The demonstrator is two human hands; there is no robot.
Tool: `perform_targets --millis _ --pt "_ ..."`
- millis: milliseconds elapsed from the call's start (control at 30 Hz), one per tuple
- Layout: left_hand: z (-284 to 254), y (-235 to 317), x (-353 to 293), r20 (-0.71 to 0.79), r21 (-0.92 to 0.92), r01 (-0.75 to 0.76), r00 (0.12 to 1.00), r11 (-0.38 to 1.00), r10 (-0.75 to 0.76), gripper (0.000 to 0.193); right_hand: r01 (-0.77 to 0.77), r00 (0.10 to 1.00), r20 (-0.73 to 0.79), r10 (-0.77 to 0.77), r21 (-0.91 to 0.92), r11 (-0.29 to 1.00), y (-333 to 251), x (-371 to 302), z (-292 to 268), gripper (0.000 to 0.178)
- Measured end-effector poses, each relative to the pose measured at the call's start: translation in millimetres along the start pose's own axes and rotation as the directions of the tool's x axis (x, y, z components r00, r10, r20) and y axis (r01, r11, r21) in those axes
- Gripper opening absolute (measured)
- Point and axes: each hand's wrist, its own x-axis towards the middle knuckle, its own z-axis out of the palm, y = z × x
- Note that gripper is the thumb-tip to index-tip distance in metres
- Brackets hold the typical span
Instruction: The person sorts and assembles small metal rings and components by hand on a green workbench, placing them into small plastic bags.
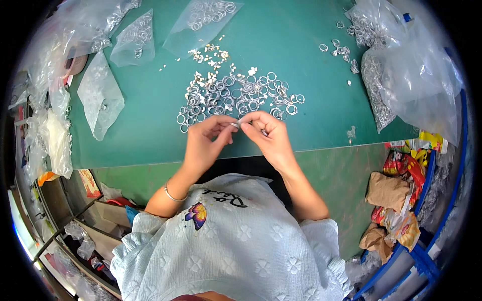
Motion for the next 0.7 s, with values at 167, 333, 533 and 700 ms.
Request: perform_targets --millis 167,333,533,700 --pt "-63.2 11.9 74.3 -0.199 -0.095 -0.033 0.98 0.995 0.014 0.017 -0.106 0.993 -0.047 0.111 0.103 0.989 -5.9 -1.3 -7.9 0.013" --pt "-77.6 29.0 143.6 -0.333 -0.129 -0.044 0.943 0.991 -0.002 0.029 -0.083 0.995 -0.043 0.091 0.173 0.981 -7.5 -2.0 -9.7 0.013" --pt "-63.1 12.7 78.5 -0.198 0.55 -0.276 0.874 0.788 0.444 0.028 0.076 0.985 -0.129 -0.116 -0.28 0.957 -4.0 -4.5 -15.2 0.014" --pt "-43.6 -14.5 10.8 0.172 0.764 -0.366 0.909 0.532 0.379 0.026 0.346 0.873 0.126 -0.472 -0.842 0.415 4.6 20.9 10.7 0.011"
